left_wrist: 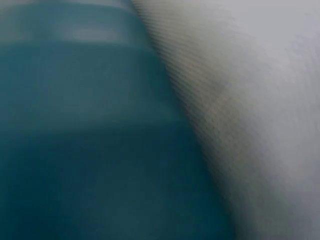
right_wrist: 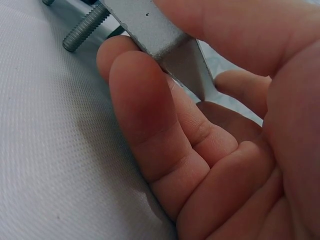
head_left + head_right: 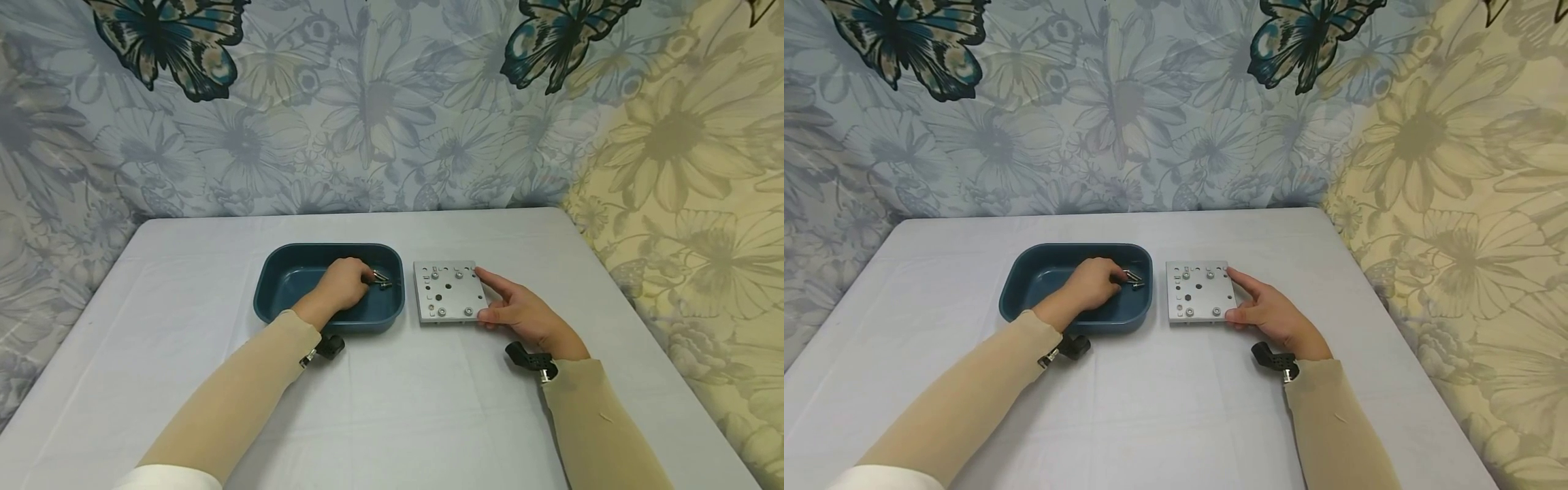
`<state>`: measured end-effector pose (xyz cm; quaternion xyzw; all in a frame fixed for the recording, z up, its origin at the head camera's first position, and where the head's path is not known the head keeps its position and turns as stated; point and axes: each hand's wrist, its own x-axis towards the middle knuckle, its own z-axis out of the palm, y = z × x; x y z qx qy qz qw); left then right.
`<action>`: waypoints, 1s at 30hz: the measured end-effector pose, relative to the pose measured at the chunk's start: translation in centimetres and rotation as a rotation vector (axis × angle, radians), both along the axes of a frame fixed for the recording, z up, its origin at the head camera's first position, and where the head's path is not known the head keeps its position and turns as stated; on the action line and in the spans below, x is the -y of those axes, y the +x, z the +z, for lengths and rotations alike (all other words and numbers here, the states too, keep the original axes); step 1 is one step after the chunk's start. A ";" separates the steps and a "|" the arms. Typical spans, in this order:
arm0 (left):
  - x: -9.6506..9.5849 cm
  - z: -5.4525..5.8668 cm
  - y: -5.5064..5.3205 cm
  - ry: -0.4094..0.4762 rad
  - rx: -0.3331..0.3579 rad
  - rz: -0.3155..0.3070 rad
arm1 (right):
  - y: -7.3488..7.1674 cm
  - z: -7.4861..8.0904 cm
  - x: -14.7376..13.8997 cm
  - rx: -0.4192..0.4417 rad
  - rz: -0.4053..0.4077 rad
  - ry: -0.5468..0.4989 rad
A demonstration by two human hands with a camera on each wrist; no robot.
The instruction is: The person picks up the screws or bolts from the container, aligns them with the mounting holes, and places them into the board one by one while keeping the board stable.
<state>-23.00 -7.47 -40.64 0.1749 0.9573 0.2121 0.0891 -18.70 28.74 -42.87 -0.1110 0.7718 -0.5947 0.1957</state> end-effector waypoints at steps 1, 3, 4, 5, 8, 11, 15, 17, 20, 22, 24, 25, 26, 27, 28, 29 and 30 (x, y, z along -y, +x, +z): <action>0.0 0.0 0.1 -0.005 -0.004 0.011 | 0.0 0.0 0.0 0.002 0.000 -0.003; 0.1 0.1 0.2 -0.006 -0.013 0.032 | 0.0 0.0 0.0 0.002 -0.001 -0.006; 0.1 0.2 0.3 -0.005 -0.020 0.038 | 0.0 0.0 0.0 0.004 -0.001 -0.009; 0.1 0.2 0.3 -0.003 -0.025 0.042 | 0.0 -0.1 0.0 0.004 -0.002 -0.010; 0.1 0.3 0.4 0.003 -0.034 0.035 | 0.0 -0.1 0.0 0.006 -0.003 -0.013; 0.1 0.4 0.4 -0.005 -0.034 0.028 | 0.0 -0.1 0.0 0.008 -0.001 -0.012; 0.1 0.5 0.5 -0.014 -0.036 0.031 | 0.0 -0.1 0.0 0.007 0.002 -0.013; 0.1 0.5 0.5 -0.017 -0.038 0.028 | 0.0 -0.1 0.0 0.007 0.002 -0.018; 0.1 0.4 0.5 -0.019 -0.039 0.021 | 0.0 -0.1 0.0 0.008 0.001 -0.023; 0.1 0.4 0.4 -0.020 -0.036 0.020 | 0.0 -0.1 0.0 0.008 0.001 -0.025; 0.1 0.4 0.4 -0.017 -0.033 0.020 | 0.0 -0.1 0.0 0.007 0.000 -0.023; 0.1 0.4 0.4 -0.015 -0.028 0.023 | 0.0 -0.1 0.0 0.006 0.000 -0.023; 0.1 0.4 0.5 -0.013 -0.024 0.024 | 0.0 -0.1 0.0 0.007 0.000 -0.023; 0.1 0.4 0.5 -0.010 -0.020 0.026 | 0.0 -0.1 0.0 0.007 0.000 -0.023; 0.1 0.4 0.5 -0.006 -0.018 0.026 | 0.0 -0.1 0.1 0.008 -0.001 -0.022; 0.0 0.5 0.5 -0.004 -0.014 0.028 | 0.0 -0.1 0.1 0.008 -0.001 -0.023; 0.0 0.5 0.5 -0.002 -0.009 0.030 | 0.0 -0.1 0.1 0.009 0.001 -0.024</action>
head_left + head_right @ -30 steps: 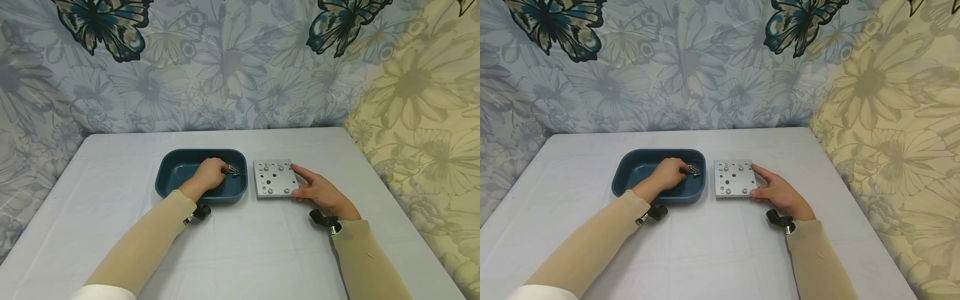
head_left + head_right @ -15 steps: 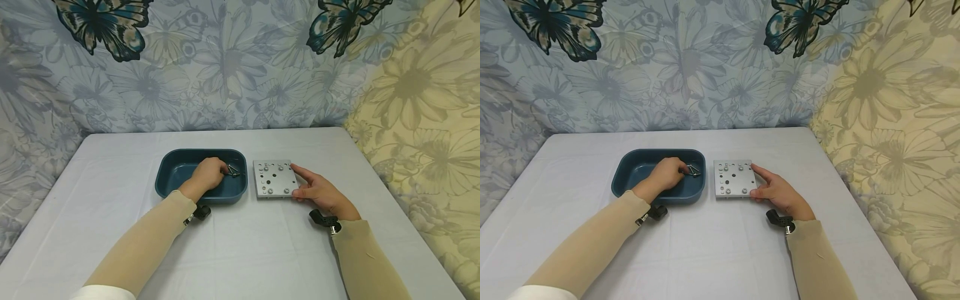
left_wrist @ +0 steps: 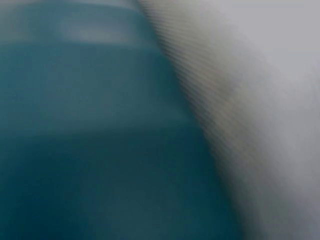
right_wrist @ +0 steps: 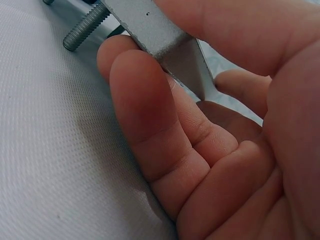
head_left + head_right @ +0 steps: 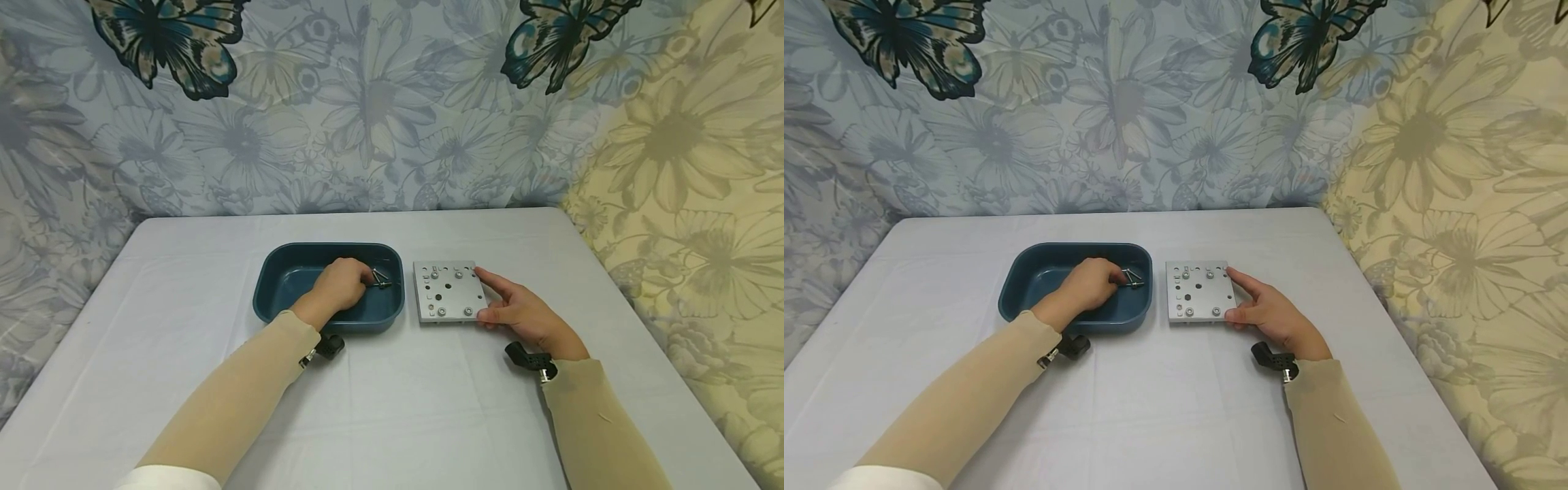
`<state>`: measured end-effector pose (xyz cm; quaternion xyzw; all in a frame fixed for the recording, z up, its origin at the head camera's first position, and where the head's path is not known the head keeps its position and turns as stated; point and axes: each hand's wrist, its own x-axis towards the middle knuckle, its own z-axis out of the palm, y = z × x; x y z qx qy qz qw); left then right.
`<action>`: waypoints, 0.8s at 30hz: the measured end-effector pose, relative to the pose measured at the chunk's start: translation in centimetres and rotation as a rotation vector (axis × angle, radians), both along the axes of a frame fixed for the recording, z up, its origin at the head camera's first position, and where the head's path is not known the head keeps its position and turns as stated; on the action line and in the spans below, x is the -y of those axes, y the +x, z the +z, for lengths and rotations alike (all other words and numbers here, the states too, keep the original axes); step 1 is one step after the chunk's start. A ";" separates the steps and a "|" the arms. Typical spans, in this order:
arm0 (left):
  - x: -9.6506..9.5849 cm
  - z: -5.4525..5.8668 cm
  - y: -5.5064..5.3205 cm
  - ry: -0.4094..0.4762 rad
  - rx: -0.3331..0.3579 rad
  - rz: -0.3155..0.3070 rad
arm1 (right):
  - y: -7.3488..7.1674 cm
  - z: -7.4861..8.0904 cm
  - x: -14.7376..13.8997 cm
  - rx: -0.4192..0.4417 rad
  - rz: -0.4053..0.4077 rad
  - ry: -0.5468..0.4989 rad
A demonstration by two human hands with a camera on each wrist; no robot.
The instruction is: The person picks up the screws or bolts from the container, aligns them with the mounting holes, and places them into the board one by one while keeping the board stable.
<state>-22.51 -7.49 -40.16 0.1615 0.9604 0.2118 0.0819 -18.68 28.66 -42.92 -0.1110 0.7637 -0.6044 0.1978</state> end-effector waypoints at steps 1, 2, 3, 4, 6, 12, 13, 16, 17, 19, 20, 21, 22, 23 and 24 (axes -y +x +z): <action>0.0 0.0 0.0 0.002 0.003 0.000 | 0.0 0.0 0.0 -0.001 0.001 0.001; 0.0 0.0 0.0 0.002 0.005 -0.001 | 0.0 0.0 0.0 -0.003 0.001 0.003; 0.0 0.0 0.0 0.002 0.005 -0.002 | 0.0 0.0 0.0 -0.005 0.001 0.006; 0.0 0.0 0.0 0.003 0.004 -0.006 | 0.0 0.0 0.0 -0.008 0.001 0.007; 0.0 0.0 0.0 0.013 0.008 -0.009 | 0.0 0.1 0.0 -0.011 0.000 0.007; 0.2 0.3 0.0 0.115 -0.009 0.021 | 0.0 0.1 0.1 -0.011 -0.002 0.001; 0.2 0.4 0.0 0.144 -0.007 0.035 | 0.0 0.2 0.1 -0.011 -0.003 0.002; 0.4 0.5 0.0 0.239 0.012 0.075 | 0.0 0.2 0.0 -0.011 -0.008 0.007; 0.4 0.5 0.0 0.272 0.025 0.089 | 0.0 0.2 0.0 -0.013 -0.008 0.010; 0.5 0.6 0.0 0.347 0.061 0.116 | 0.0 0.1 0.0 -0.015 -0.008 0.013; 0.5 0.6 0.0 0.391 0.084 0.125 | 0.0 0.1 0.0 -0.017 -0.007 0.015; 0.5 0.7 0.1 0.436 0.109 0.138 | 0.0 0.1 0.0 -0.020 -0.006 0.021; 0.5 0.8 0.1 0.484 0.138 0.154 | 0.0 0.0 0.0 -0.021 -0.004 0.025; 0.5 0.9 0.1 0.547 0.178 0.167 | 0.0 0.0 -0.1 -0.022 -0.003 0.028; 0.5 1.0 0.2 0.620 0.227 0.180 | 0.0 0.0 -0.1 -0.021 -0.002 0.030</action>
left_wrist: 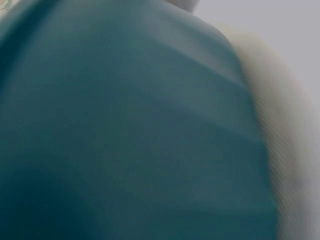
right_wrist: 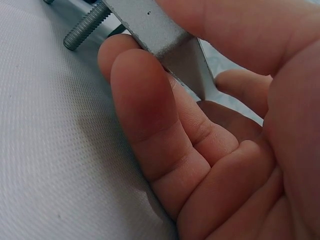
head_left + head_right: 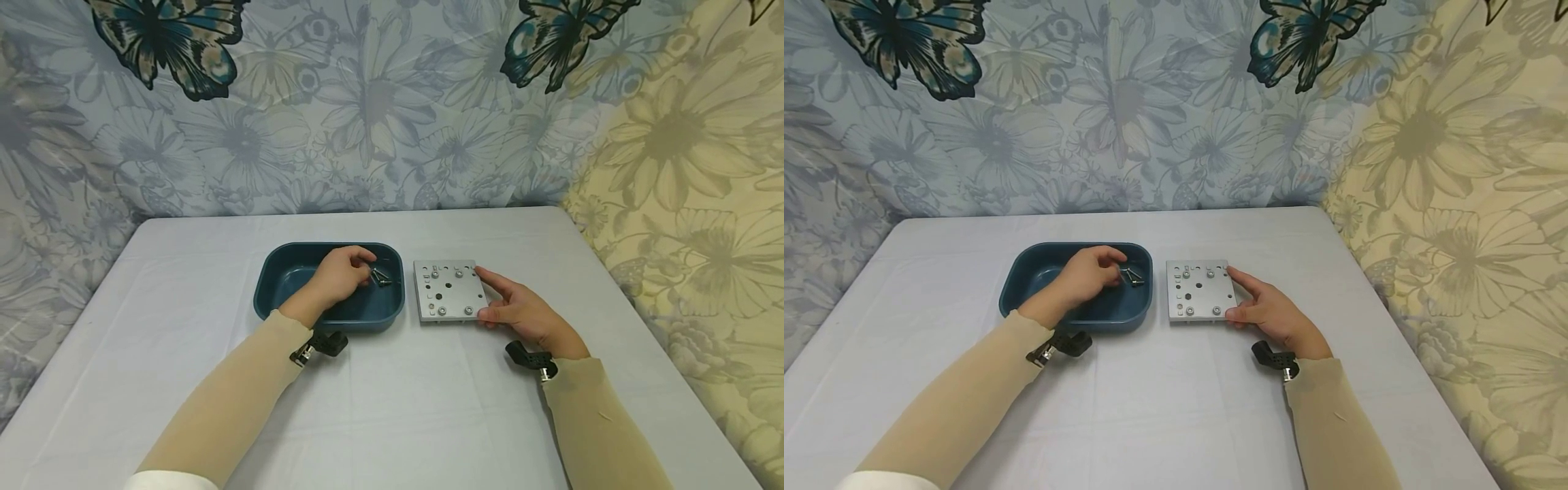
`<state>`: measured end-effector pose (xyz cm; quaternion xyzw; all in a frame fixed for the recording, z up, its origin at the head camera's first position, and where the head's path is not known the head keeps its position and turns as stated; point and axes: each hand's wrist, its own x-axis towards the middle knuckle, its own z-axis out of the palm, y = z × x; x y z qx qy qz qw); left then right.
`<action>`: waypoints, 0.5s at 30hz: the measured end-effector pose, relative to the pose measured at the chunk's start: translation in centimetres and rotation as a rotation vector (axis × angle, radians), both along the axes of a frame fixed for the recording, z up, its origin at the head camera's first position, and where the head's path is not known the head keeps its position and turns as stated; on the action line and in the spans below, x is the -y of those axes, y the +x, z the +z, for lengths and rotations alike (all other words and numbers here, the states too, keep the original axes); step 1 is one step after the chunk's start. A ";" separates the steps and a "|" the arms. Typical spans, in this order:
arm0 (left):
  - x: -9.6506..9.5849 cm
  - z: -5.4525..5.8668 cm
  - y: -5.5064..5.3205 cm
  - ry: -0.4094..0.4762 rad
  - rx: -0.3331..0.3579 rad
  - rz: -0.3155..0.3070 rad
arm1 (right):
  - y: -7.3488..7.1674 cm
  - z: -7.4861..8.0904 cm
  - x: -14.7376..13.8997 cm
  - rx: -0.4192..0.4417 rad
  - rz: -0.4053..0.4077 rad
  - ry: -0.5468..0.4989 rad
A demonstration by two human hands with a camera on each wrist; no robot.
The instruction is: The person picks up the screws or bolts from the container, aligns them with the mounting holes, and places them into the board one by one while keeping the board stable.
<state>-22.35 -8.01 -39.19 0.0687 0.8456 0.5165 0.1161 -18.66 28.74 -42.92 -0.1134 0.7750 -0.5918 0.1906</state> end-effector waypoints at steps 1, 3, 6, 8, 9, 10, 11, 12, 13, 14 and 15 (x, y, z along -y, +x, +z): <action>0.0 0.1 0.0 0.078 0.050 0.009 | 0.0 0.0 0.0 0.001 0.000 0.000; 0.0 0.2 -0.1 0.224 0.146 0.034 | 0.0 0.0 0.0 0.007 0.000 -0.005; 0.1 0.4 -0.2 0.402 0.266 0.071 | 0.0 0.0 0.1 0.012 -0.001 -0.020; 0.2 0.5 -0.2 0.458 0.307 0.097 | 0.0 0.0 0.1 0.010 -0.001 -0.022; 0.2 0.6 -0.2 0.476 0.320 0.109 | 0.0 0.0 0.1 0.008 -0.001 -0.021; 0.2 0.6 -0.2 0.490 0.332 0.121 | 0.0 0.0 0.1 0.007 0.000 -0.020; 0.2 0.7 -0.2 0.502 0.342 0.134 | 0.0 0.0 0.0 0.008 0.000 -0.020; 0.2 0.7 -0.2 0.514 0.350 0.147 | 0.0 0.0 0.0 0.009 -0.001 -0.021; 0.2 0.8 -0.2 0.525 0.355 0.158 | 0.0 0.0 0.0 0.010 -0.001 -0.021; 0.2 0.8 -0.2 0.535 0.358 0.167 | 0.0 0.0 0.0 0.012 -0.002 -0.022; 0.2 0.8 -0.1 0.544 0.359 0.172 | 0.0 0.0 0.0 0.015 -0.002 -0.022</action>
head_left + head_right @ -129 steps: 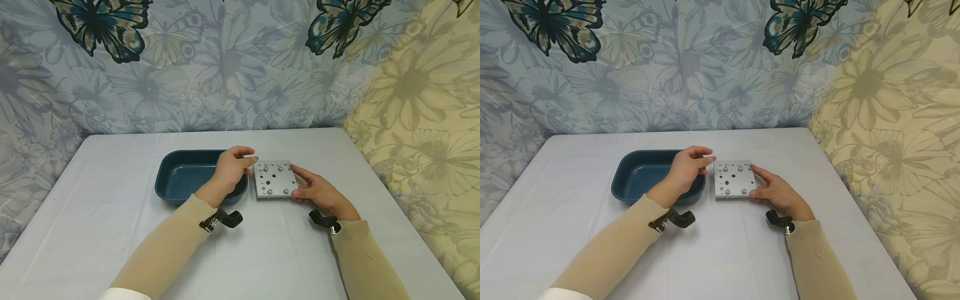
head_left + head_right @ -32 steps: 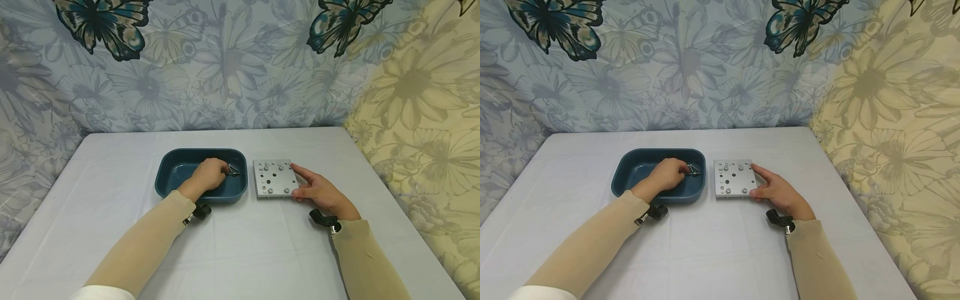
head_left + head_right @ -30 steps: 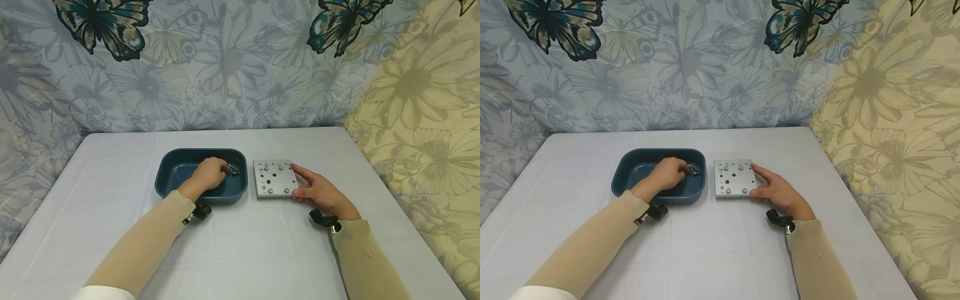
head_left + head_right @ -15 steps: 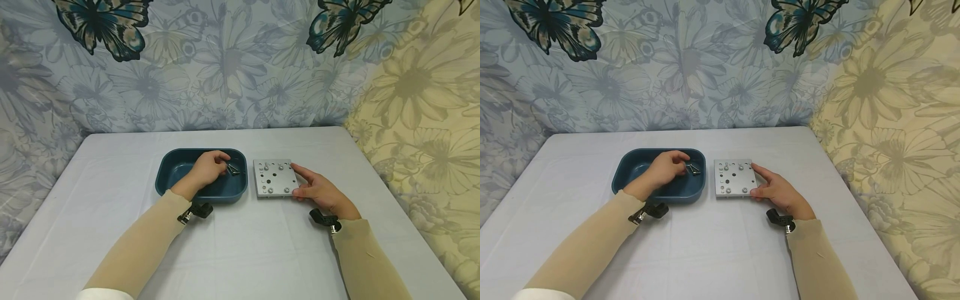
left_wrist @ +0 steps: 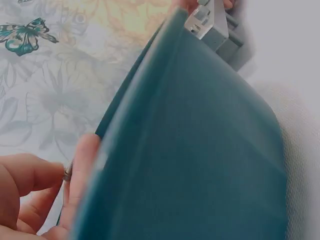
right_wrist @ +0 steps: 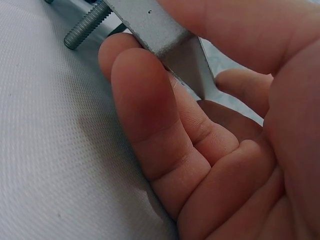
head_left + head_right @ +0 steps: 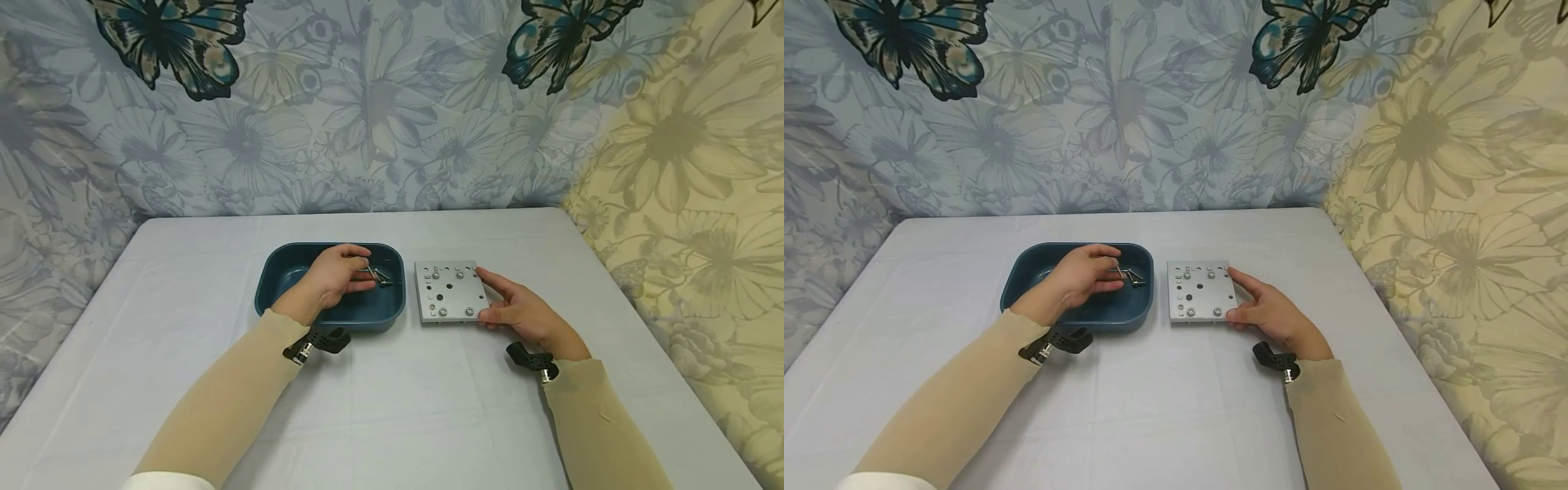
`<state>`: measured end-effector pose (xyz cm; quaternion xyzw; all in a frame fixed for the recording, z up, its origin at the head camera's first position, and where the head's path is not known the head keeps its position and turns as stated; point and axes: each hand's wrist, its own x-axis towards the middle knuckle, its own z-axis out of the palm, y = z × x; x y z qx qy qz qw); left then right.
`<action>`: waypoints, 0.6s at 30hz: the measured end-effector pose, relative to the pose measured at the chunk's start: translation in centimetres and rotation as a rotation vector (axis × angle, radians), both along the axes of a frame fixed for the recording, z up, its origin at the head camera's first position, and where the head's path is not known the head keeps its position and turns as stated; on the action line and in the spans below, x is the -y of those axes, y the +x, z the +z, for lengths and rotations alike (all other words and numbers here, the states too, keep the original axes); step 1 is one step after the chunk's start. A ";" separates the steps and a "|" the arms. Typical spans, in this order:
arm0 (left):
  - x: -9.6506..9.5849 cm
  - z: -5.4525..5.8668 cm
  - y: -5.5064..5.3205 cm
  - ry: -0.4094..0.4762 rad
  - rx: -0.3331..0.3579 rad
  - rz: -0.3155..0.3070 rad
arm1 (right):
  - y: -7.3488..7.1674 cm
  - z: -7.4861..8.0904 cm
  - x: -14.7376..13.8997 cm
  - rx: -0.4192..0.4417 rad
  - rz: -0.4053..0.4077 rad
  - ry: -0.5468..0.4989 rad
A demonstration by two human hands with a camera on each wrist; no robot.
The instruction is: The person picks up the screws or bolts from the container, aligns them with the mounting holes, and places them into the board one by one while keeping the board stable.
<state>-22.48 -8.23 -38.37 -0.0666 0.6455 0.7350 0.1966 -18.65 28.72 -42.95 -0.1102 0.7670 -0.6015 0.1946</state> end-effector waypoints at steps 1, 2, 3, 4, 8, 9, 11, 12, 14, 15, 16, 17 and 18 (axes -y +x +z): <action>0.0 0.0 0.0 0.008 0.000 0.004 | 0.0 0.0 0.0 0.002 -0.001 0.001; 0.0 0.0 0.0 0.014 -0.002 0.006 | 0.0 0.0 0.0 0.003 -0.002 0.002; -0.1 0.0 0.0 0.018 -0.007 0.004 | 0.0 0.0 -0.1 0.002 -0.003 0.004; -0.1 0.1 0.1 0.020 -0.012 0.002 | 0.0 0.0 -0.1 0.002 -0.004 0.007; -0.2 0.1 0.1 0.035 -0.016 -0.018 | 0.0 0.0 -0.1 0.002 -0.005 0.014; -0.3 0.1 0.2 0.027 -0.015 -0.027 | 0.0 0.0 -0.1 0.004 -0.006 0.014; -0.4 0.1 0.3 -0.021 -0.016 -0.045 | 0.0 0.0 -0.1 0.004 -0.004 0.015; -0.5 0.1 0.3 -0.058 -0.019 -0.054 | 0.0 0.0 -0.1 0.006 -0.005 0.014; -0.5 0.1 0.4 -0.154 -0.028 -0.071 | 0.0 0.0 -0.1 0.005 -0.005 0.012; -0.6 0.0 0.4 -0.202 -0.035 -0.077 | 0.0 0.0 -0.1 0.004 -0.005 0.011; -0.5 0.0 0.4 -0.251 -0.043 -0.083 | 0.0 0.0 -0.1 0.001 -0.005 0.013; -0.5 0.0 0.4 -0.294 -0.051 -0.089 | 0.0 0.0 -0.1 0.001 -0.006 0.012; -0.4 0.0 0.4 -0.329 -0.056 -0.095 | 0.0 0.0 -0.1 0.000 -0.005 0.013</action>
